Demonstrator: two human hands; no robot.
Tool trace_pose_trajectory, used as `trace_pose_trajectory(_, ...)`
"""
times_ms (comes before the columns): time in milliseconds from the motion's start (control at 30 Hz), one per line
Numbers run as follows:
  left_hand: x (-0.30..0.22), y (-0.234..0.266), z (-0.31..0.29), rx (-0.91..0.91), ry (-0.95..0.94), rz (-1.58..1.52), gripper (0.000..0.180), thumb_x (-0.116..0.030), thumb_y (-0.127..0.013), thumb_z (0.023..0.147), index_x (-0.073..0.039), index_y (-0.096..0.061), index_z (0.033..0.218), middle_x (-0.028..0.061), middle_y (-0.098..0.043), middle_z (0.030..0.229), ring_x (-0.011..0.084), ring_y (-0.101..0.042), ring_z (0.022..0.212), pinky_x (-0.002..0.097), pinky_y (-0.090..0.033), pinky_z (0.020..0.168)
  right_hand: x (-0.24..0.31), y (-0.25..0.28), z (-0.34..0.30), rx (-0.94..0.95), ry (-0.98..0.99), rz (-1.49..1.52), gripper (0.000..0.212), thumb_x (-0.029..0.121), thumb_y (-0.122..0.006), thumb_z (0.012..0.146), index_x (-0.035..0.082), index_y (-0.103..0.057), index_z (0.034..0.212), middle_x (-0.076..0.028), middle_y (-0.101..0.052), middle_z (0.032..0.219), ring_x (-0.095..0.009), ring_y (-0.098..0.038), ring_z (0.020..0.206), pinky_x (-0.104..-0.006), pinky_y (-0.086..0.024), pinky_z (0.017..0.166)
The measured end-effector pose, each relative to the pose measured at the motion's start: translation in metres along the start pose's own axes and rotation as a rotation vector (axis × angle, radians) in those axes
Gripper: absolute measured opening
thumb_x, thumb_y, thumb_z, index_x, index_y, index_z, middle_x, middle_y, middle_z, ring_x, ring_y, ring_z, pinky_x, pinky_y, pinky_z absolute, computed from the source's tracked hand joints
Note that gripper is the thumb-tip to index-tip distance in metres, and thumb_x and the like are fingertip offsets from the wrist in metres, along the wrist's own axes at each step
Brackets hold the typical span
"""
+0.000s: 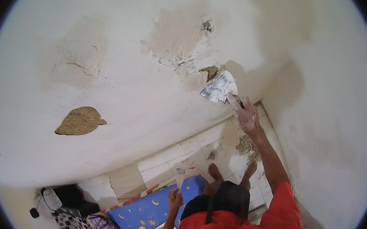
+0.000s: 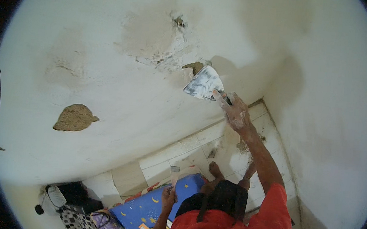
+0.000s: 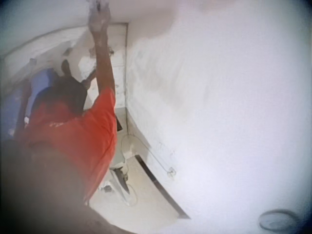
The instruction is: The person mixes putty in a container, transfers it to scrapers, and applies it to holes and damaged areas on a wall while sitting on the floor.
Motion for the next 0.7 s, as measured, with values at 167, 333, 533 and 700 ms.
trace_pose_trajectory(167,0.028,-0.01,0.001,-0.004,0.064,0.01,0.025,-0.02,-0.059,0.096,0.002,-0.054,0.107,0.0047,-0.054,0.066,0.0096,-0.049,0.048,0.0253,-0.039,0.041,-0.03,-0.018,0.014,0.075,0.199,-0.168,0.062,-0.002,-0.059,0.077,0.013,-0.054,0.138,-0.014,-0.059,0.097,-0.033,-0.057,0.079,-0.0416,-0.05,0.07)
trace_pose_trajectory(333,0.046,-0.027,-0.011,-0.065,0.213,0.066,0.023,-0.017,-0.059,0.095,0.003,-0.054,0.104,0.0053,-0.056,0.066,0.0106,-0.049,0.045,0.0253,-0.039,0.04,-0.02,-0.021,0.022,0.095,0.118,-0.285,0.06,0.008,-0.06,0.081,0.025,-0.055,0.138,-0.006,-0.054,0.089,-0.022,-0.057,0.078,-0.0367,-0.049,0.065)
trace_pose_trajectory(533,0.067,-0.04,-0.016,-0.019,0.234,0.075,0.024,-0.018,-0.06,0.095,0.003,-0.055,0.105,0.0058,-0.058,0.067,0.0104,-0.051,0.047,0.0255,-0.04,0.041,-0.042,-0.019,0.026,0.107,0.109,-0.405,0.06,0.01,-0.061,0.081,0.03,-0.056,0.137,-0.004,-0.05,0.085,-0.019,-0.055,0.075,-0.035,-0.046,0.059)
trace_pose_trajectory(700,0.051,-0.044,-0.011,-0.07,0.176,0.159,0.025,-0.018,-0.06,0.095,0.003,-0.057,0.108,0.0056,-0.058,0.067,0.0106,-0.052,0.047,0.0257,-0.04,0.04,-0.075,-0.024,0.021,0.141,0.147,-0.472,0.058,0.012,-0.063,0.082,0.03,-0.056,0.137,-0.004,-0.051,0.086,-0.02,-0.057,0.075,-0.0356,-0.046,0.056)
Point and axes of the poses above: each hand's wrist, its own z-axis towards the middle knuckle, its own y-axis out of the back of the hand, x = y × z, the point moved 2 cm from there along z, towards the middle knuckle
